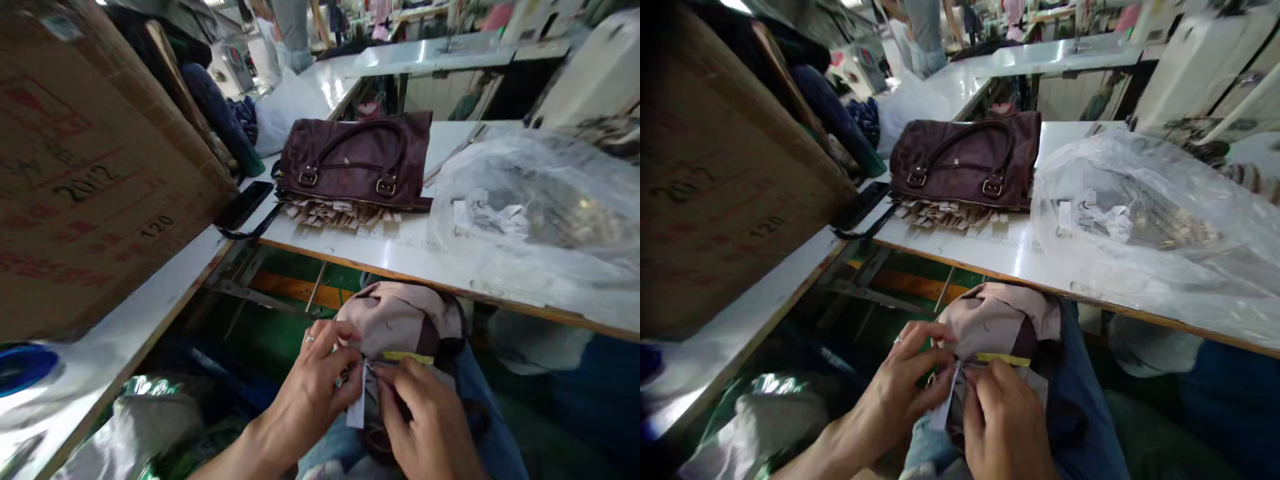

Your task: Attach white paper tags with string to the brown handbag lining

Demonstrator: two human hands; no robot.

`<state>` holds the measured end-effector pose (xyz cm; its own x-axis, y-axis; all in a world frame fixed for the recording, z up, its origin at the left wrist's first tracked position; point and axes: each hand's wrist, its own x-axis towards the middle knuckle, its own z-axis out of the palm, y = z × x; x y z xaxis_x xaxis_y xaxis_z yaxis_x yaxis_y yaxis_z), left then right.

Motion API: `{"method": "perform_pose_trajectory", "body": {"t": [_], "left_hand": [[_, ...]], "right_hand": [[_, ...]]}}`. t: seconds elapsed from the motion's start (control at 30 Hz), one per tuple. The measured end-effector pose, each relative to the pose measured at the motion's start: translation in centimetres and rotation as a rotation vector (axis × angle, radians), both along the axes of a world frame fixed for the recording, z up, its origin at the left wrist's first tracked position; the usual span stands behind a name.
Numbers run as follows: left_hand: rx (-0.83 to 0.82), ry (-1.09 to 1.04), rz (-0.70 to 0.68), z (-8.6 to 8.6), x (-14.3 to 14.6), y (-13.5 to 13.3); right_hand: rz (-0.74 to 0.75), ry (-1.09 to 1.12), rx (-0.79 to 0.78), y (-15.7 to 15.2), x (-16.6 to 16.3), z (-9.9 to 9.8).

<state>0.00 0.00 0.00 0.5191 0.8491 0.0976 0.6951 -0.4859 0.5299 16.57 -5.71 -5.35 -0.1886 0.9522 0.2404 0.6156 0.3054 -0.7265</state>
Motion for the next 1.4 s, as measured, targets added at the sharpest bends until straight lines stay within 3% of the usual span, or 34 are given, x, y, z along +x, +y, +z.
{"method": "perform_pose_trajectory", "body": {"t": [0.33,1.03,1.27,1.4], "left_hand": [[0.185,-0.048,-0.079,-0.6,-0.4,-0.6],[0.258,-0.222,0.012,-2.1,0.1,-1.6],[0.234,-0.245,0.05,-2.2,0.1,-1.7],[0.242,-0.138,0.096,-1.7,-0.1,-1.5]], "right_hand": [[-0.113,0.145,-0.029,0.1,-0.5,0.3],[-0.206,0.457,-0.119,0.2,-1.4,-0.3],[-0.204,0.451,-0.121,0.4,-1.6,-0.5],[-0.094,0.371,-0.125,0.6,-0.4,-0.5]]}}
